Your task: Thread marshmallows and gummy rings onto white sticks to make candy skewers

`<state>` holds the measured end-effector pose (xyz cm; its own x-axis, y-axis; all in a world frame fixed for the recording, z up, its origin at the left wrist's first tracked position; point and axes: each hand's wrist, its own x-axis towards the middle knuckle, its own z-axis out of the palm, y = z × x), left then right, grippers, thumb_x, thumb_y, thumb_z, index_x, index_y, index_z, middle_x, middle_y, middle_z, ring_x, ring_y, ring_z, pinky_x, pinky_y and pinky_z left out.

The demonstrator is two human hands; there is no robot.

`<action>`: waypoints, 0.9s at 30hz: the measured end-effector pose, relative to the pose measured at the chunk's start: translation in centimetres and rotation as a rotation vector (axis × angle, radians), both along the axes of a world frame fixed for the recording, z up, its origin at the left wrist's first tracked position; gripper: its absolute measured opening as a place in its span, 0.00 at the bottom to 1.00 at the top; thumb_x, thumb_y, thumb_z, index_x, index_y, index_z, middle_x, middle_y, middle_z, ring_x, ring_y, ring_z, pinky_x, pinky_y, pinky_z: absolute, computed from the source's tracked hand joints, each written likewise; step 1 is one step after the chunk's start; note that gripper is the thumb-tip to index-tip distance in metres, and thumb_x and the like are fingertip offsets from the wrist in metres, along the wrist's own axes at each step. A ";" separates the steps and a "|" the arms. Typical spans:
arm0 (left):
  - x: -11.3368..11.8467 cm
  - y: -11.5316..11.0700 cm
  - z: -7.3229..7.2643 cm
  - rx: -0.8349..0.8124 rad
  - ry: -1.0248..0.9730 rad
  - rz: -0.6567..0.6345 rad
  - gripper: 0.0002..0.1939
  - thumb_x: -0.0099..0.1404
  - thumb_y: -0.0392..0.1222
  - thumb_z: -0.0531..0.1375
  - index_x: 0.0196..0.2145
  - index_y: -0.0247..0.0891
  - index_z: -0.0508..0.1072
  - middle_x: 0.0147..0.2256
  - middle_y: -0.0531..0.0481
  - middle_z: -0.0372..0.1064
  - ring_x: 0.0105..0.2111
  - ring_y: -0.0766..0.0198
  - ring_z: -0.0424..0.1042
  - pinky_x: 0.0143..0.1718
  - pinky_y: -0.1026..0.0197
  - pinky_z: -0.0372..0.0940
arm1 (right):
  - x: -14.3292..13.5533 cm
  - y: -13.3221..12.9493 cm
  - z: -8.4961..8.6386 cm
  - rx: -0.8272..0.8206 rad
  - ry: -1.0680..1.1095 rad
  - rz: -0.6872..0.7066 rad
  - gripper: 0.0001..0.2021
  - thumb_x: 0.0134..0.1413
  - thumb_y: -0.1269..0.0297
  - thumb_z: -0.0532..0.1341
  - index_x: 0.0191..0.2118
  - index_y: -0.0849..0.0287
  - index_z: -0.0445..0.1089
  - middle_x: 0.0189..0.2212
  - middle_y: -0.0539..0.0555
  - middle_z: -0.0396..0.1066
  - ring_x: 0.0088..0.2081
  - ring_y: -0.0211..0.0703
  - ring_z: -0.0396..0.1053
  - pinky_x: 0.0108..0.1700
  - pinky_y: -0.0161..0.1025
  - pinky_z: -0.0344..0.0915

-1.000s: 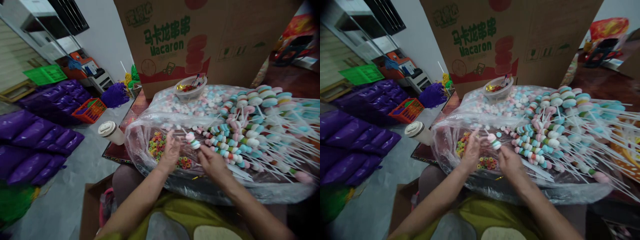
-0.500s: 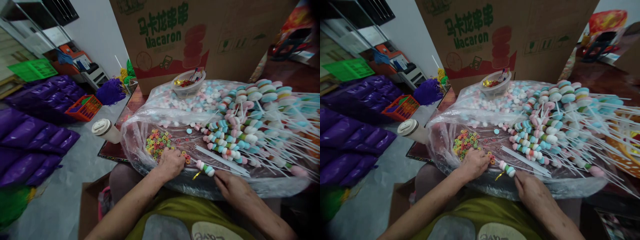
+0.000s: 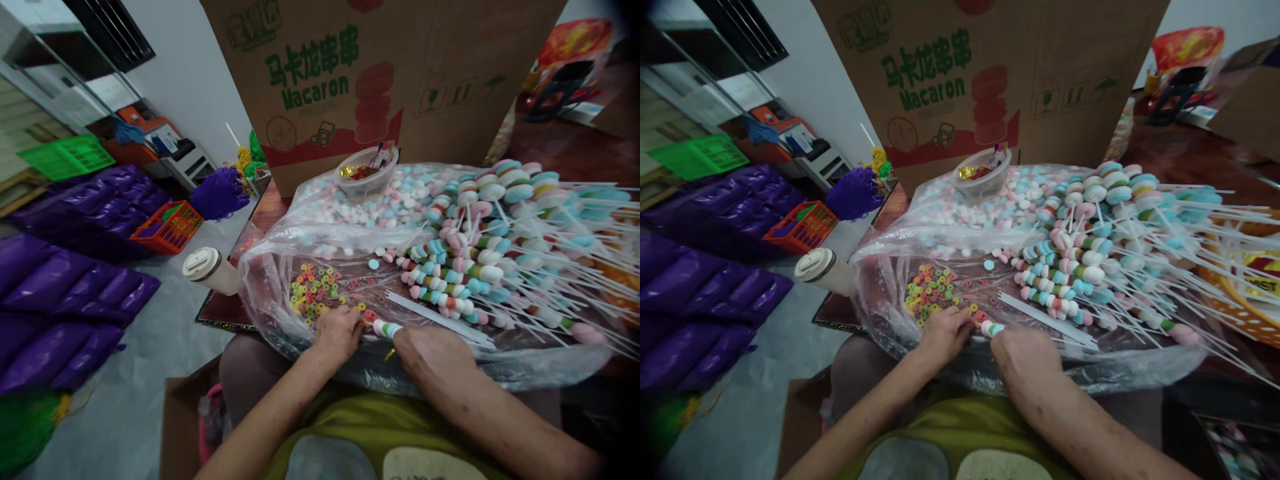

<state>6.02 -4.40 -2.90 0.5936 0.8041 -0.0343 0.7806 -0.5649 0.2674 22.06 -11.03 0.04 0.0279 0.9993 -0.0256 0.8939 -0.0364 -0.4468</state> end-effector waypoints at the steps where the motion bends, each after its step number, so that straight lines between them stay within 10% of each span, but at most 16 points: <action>1: 0.1 0.0 0.0 0.015 0.014 -0.011 0.13 0.61 0.42 0.49 0.30 0.39 0.73 0.28 0.48 0.67 0.28 0.63 0.65 0.30 0.63 0.56 | 0.3 0.5 -0.2 -0.012 -0.014 0.033 0.10 0.38 0.78 0.54 0.15 0.61 0.66 0.15 0.57 0.68 0.21 0.43 0.66 0.23 0.35 0.50; 7: 0.6 0.5 0.2 -0.109 -0.113 0.019 0.11 0.59 0.43 0.51 0.32 0.41 0.72 0.31 0.49 0.69 0.32 0.63 0.66 0.31 0.64 0.58 | 3.3 1.1 -2.2 -0.179 -0.092 0.230 0.13 0.52 0.69 0.50 0.23 0.58 0.69 0.20 0.52 0.70 0.23 0.37 0.65 0.24 0.32 0.49; 18: 0.9 1.2 -0.1 -0.448 -0.171 0.197 0.11 0.55 0.45 0.54 0.26 0.37 0.73 0.21 0.53 0.65 0.22 0.67 0.61 0.23 0.66 0.53 | 0.3 -0.2 1.7 -0.423 -0.310 0.104 0.14 0.50 0.77 0.49 0.32 0.60 0.71 0.29 0.59 0.73 0.33 0.50 0.71 0.28 0.37 0.57; 27: 1.1 1.5 -0.5 -0.813 -0.529 0.261 0.10 0.50 0.43 0.57 0.23 0.32 0.71 0.17 0.56 0.61 0.18 0.72 0.56 0.20 0.69 0.51 | -0.8 -1.0 -0.2 -0.394 -0.223 0.038 0.15 0.48 0.79 0.48 0.34 0.61 0.71 0.28 0.60 0.73 0.29 0.46 0.71 0.27 0.36 0.58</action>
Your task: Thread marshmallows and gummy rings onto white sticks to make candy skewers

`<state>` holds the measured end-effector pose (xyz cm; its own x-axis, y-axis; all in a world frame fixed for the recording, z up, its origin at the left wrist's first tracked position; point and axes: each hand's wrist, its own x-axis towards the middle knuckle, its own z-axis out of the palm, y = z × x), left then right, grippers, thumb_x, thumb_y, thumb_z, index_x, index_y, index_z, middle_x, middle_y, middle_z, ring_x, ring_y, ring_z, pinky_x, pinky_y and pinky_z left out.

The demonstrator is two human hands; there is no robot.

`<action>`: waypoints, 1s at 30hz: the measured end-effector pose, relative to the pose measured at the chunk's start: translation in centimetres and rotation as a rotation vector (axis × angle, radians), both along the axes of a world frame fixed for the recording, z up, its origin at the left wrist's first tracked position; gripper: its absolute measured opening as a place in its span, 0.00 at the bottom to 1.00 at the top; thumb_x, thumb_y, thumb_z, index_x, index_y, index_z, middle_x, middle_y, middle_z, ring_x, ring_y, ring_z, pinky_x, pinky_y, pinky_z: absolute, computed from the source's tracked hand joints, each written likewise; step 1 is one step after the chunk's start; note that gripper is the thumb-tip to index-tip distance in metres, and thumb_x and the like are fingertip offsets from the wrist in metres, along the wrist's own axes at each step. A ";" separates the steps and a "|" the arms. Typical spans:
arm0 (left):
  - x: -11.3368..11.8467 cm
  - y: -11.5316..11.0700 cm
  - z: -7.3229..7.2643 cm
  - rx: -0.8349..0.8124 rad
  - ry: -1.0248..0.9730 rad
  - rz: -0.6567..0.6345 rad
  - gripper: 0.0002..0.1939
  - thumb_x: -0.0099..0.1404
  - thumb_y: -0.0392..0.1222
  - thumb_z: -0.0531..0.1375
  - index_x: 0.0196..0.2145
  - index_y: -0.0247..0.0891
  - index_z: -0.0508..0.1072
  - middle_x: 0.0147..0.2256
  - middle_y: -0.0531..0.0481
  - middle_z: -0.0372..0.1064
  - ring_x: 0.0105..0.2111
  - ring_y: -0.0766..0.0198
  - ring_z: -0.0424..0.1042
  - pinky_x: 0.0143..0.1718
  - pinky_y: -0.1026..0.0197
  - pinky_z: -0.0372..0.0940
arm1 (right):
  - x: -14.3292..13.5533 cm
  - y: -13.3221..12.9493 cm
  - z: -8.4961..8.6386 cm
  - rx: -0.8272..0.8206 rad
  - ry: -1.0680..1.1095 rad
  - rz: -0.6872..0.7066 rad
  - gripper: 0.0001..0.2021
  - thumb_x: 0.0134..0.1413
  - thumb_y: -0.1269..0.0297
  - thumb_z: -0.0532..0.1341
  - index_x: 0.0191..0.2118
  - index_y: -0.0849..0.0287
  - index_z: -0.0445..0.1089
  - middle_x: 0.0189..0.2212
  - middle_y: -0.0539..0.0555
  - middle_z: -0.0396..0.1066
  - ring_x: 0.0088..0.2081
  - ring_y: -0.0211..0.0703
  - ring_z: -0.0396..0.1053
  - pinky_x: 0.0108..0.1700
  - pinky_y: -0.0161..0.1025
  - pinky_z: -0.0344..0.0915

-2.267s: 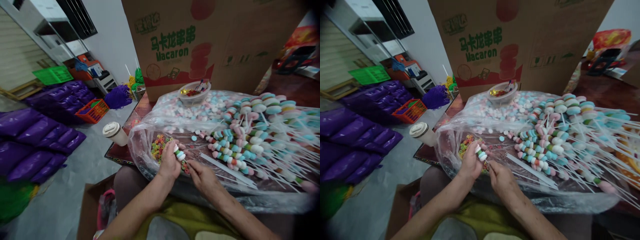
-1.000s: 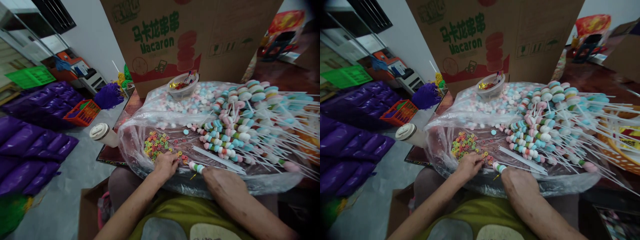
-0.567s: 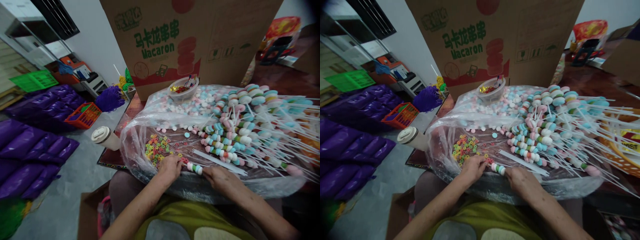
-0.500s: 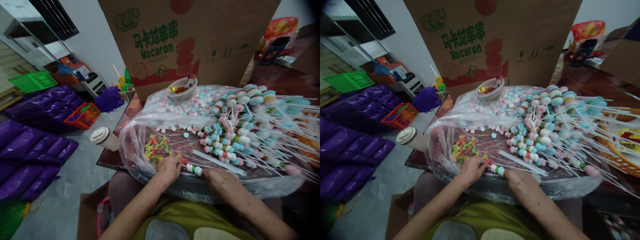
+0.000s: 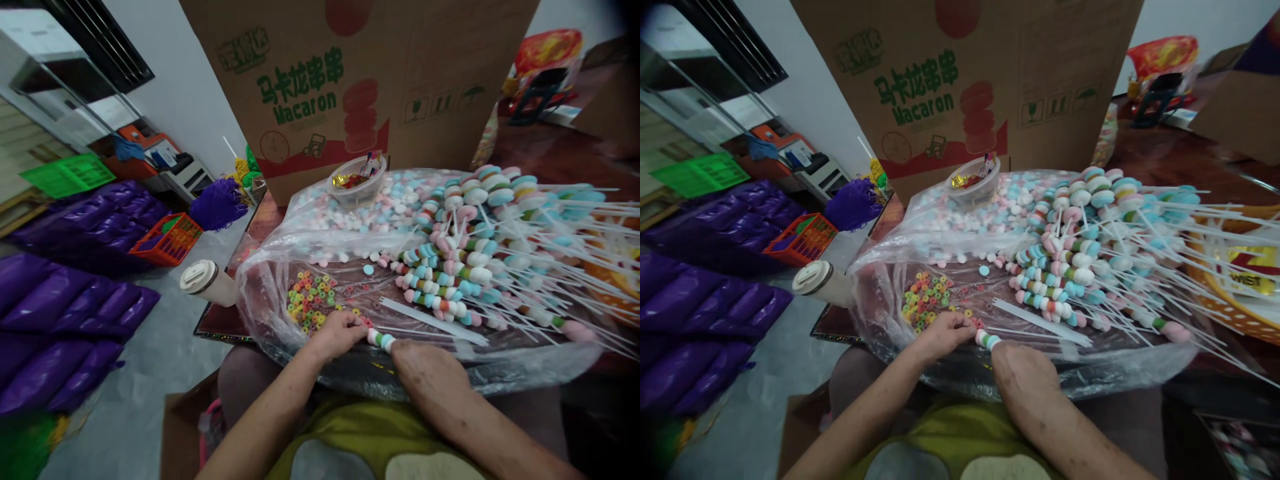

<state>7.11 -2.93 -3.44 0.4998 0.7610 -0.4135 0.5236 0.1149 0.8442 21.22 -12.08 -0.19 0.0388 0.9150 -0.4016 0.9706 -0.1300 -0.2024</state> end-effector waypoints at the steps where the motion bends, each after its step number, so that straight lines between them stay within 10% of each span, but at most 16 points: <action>1: -0.2 0.1 0.4 -0.016 -0.026 0.006 0.10 0.50 0.43 0.57 0.23 0.32 0.71 0.17 0.56 0.61 0.17 0.72 0.56 0.19 0.69 0.51 | 0.3 0.0 -0.5 0.012 0.019 0.017 0.15 0.48 0.78 0.48 0.34 0.60 0.70 0.29 0.59 0.73 0.31 0.46 0.71 0.28 0.36 0.57; 12: 0.2 0.0 2.5 -0.095 -0.180 0.397 0.07 0.50 0.36 0.56 0.29 0.34 0.71 0.15 0.55 0.65 0.14 0.69 0.64 0.16 0.67 0.60 | 2.3 -0.3 -2.6 0.251 0.256 0.040 0.14 0.55 0.67 0.44 0.31 0.57 0.67 0.25 0.53 0.71 0.28 0.40 0.67 0.28 0.34 0.52; 23: -0.7 -0.2 2.2 -0.462 -0.669 0.459 0.13 0.47 0.45 0.64 0.25 0.31 0.70 0.19 0.51 0.67 0.16 0.72 0.64 0.18 0.68 0.61 | 0.7 -0.3 -1.6 0.330 0.216 -0.004 0.12 0.53 0.69 0.46 0.32 0.56 0.66 0.25 0.52 0.71 0.27 0.41 0.68 0.26 0.34 0.50; 30: 1.9 -1.1 1.3 -0.426 -0.637 0.459 0.17 0.45 0.48 0.65 0.28 0.32 0.70 0.21 0.53 0.65 0.16 0.73 0.60 0.13 0.70 0.56 | 0.3 1.3 -3.8 0.478 0.455 -0.015 0.14 0.52 0.69 0.44 0.27 0.58 0.66 0.21 0.51 0.69 0.23 0.37 0.65 0.27 0.32 0.55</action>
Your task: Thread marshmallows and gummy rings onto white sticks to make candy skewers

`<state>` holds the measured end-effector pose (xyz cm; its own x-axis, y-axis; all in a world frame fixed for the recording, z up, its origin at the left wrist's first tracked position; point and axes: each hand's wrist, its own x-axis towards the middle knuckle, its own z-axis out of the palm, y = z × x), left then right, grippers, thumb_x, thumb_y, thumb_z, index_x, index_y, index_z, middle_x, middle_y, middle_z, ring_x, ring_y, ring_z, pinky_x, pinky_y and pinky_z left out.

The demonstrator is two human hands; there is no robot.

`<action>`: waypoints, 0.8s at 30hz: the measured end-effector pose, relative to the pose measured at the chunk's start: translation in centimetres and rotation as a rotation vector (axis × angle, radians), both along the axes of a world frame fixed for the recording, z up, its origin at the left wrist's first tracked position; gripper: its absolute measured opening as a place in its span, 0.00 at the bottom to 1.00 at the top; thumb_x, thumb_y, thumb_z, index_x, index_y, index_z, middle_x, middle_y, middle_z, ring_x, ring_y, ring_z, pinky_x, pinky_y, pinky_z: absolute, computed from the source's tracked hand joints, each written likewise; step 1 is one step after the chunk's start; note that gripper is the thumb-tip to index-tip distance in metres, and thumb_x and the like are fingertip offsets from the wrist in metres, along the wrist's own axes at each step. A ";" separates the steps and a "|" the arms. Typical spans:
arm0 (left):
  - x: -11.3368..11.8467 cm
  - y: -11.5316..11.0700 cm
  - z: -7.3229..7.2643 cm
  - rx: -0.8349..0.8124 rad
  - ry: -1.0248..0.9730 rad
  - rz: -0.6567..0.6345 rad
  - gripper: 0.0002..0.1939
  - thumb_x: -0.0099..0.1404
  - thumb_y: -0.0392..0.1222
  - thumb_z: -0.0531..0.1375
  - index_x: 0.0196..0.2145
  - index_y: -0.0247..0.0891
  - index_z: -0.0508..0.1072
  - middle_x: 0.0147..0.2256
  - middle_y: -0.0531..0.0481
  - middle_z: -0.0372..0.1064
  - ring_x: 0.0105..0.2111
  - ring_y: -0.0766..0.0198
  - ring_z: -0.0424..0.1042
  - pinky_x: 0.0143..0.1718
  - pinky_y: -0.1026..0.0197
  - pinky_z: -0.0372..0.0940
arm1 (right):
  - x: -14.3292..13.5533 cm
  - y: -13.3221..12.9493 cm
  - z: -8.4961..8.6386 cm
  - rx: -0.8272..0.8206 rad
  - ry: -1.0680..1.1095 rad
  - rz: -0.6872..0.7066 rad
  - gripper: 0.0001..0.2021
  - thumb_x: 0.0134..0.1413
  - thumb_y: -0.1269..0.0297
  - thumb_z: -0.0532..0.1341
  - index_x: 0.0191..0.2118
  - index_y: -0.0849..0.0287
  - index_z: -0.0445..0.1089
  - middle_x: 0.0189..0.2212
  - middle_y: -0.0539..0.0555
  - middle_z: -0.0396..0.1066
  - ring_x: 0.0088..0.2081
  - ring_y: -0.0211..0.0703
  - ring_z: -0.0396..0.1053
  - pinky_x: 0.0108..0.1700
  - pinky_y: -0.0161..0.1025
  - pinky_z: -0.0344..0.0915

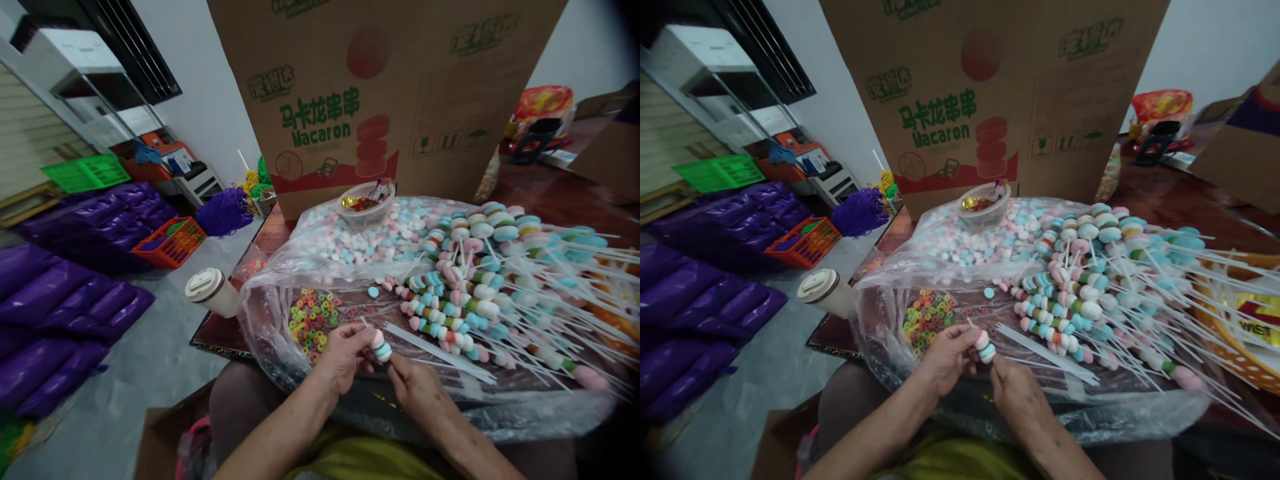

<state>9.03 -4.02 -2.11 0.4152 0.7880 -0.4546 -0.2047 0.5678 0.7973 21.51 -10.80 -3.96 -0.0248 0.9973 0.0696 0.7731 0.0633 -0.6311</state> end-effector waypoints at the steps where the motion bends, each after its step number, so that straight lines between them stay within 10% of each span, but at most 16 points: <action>1: 0.5 0.5 0.3 0.053 0.058 -0.039 0.18 0.44 0.49 0.65 0.28 0.32 0.71 0.21 0.53 0.64 0.16 0.73 0.60 0.13 0.70 0.54 | 0.2 0.3 -0.3 0.019 0.039 -0.019 0.14 0.52 0.69 0.45 0.27 0.59 0.67 0.20 0.51 0.68 0.22 0.37 0.64 0.26 0.31 0.55; 6: 3.4 5.9 1.3 0.485 0.501 -0.178 0.16 0.55 0.52 0.55 0.28 0.35 0.72 0.19 0.53 0.64 0.17 0.69 0.61 0.17 0.67 0.56 | 2.7 1.4 -0.2 0.124 0.179 -0.274 0.14 0.51 0.59 0.48 0.23 0.59 0.63 0.17 0.47 0.61 0.21 0.36 0.59 0.24 0.30 0.56; 11: 5.5 9.5 0.4 0.653 0.675 -0.080 0.05 0.44 0.32 0.62 0.18 0.38 0.69 0.23 0.49 0.67 0.30 0.61 0.66 0.29 0.66 0.59 | 3.6 5.6 0.2 0.205 0.110 -0.388 0.12 0.51 0.62 0.49 0.25 0.60 0.65 0.25 0.51 0.63 0.30 0.39 0.61 0.34 0.33 0.60; 18: -0.3 7.0 0.3 0.713 0.739 -0.033 0.04 0.47 0.33 0.57 0.23 0.37 0.71 0.19 0.54 0.63 0.22 0.66 0.63 0.26 0.65 0.57 | 2.2 12.4 -0.1 0.122 0.116 -0.405 0.14 0.48 0.74 0.48 0.37 0.64 0.69 0.35 0.59 0.63 0.35 0.41 0.64 0.38 0.37 0.58; 24: -3.8 4.2 0.3 0.333 0.339 0.057 0.11 0.50 0.42 0.58 0.32 0.34 0.67 0.18 0.57 0.62 0.16 0.70 0.62 0.16 0.68 0.57 | 2.1 10.1 0.4 0.082 0.333 -0.331 0.09 0.47 0.68 0.53 0.31 0.64 0.69 0.33 0.58 0.66 0.37 0.44 0.63 0.40 0.40 0.58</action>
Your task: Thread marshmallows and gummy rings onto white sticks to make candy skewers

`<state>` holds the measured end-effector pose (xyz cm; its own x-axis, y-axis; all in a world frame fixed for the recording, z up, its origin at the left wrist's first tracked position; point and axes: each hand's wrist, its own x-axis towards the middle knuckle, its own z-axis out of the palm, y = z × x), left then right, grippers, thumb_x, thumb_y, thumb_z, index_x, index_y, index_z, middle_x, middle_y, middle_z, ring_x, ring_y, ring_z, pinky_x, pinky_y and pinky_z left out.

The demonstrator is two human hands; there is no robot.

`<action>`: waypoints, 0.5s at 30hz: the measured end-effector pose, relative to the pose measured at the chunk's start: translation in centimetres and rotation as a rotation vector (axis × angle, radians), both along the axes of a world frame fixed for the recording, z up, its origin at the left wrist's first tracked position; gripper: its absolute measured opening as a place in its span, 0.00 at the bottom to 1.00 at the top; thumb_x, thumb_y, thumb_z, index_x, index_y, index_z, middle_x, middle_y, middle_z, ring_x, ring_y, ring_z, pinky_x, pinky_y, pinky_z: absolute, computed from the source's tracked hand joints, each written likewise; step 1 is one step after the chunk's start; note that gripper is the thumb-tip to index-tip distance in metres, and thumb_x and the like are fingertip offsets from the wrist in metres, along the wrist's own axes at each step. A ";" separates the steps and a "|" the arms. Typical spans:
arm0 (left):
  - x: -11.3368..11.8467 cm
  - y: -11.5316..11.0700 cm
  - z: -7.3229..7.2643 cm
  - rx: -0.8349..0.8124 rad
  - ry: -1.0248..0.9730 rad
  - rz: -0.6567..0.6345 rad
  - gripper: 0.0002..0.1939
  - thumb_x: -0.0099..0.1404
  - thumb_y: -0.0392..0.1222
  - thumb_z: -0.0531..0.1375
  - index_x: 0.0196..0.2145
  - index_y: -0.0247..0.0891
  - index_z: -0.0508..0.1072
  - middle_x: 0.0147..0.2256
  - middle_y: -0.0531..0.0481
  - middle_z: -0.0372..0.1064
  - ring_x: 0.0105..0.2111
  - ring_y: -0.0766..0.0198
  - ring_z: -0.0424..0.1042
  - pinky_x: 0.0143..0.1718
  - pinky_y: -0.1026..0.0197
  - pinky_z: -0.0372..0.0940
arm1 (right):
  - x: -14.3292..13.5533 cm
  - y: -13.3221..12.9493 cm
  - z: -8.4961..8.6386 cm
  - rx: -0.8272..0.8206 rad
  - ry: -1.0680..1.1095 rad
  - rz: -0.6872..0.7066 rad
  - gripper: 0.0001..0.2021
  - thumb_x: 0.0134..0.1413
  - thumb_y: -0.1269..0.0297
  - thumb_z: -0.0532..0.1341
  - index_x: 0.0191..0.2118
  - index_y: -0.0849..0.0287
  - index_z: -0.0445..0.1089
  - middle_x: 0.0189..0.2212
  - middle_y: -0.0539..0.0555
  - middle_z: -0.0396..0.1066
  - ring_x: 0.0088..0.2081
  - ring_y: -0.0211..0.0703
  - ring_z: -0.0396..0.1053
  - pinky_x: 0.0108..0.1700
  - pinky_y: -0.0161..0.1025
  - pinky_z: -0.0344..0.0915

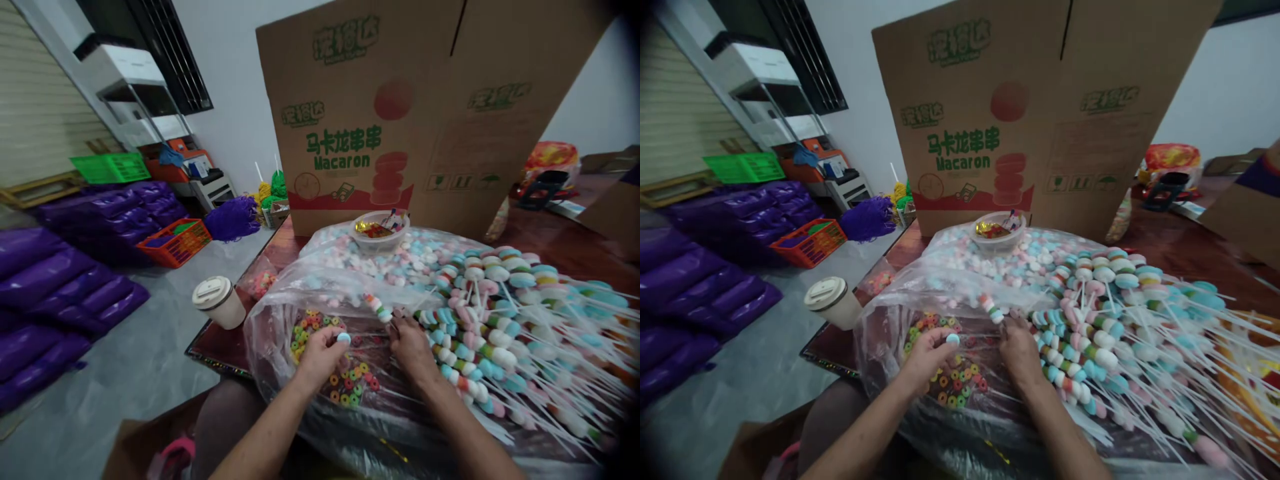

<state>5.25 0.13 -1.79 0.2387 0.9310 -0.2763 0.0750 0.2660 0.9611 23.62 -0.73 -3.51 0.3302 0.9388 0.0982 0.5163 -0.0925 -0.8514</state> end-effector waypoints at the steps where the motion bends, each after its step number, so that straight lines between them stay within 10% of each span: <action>1: 0.3 -0.2 -0.1 -0.030 -0.042 0.020 0.12 0.49 0.43 0.59 0.32 0.34 0.67 0.19 0.56 0.63 0.17 0.69 0.63 0.17 0.68 0.58 | -0.3 -0.9 0.2 -0.002 0.054 0.024 0.09 0.46 0.64 0.55 0.30 0.63 0.69 0.31 0.57 0.67 0.36 0.44 0.64 0.39 0.39 0.59; 15: 2.0 -4.1 3.8 0.017 -0.322 -0.055 0.16 0.45 0.42 0.65 0.33 0.32 0.71 0.26 0.51 0.68 0.22 0.72 0.63 0.23 0.70 0.59 | -5.6 -4.8 3.5 -0.001 0.691 0.091 0.18 0.40 0.51 0.61 0.32 0.60 0.63 0.19 0.44 0.60 0.17 0.29 0.52 0.18 0.29 0.51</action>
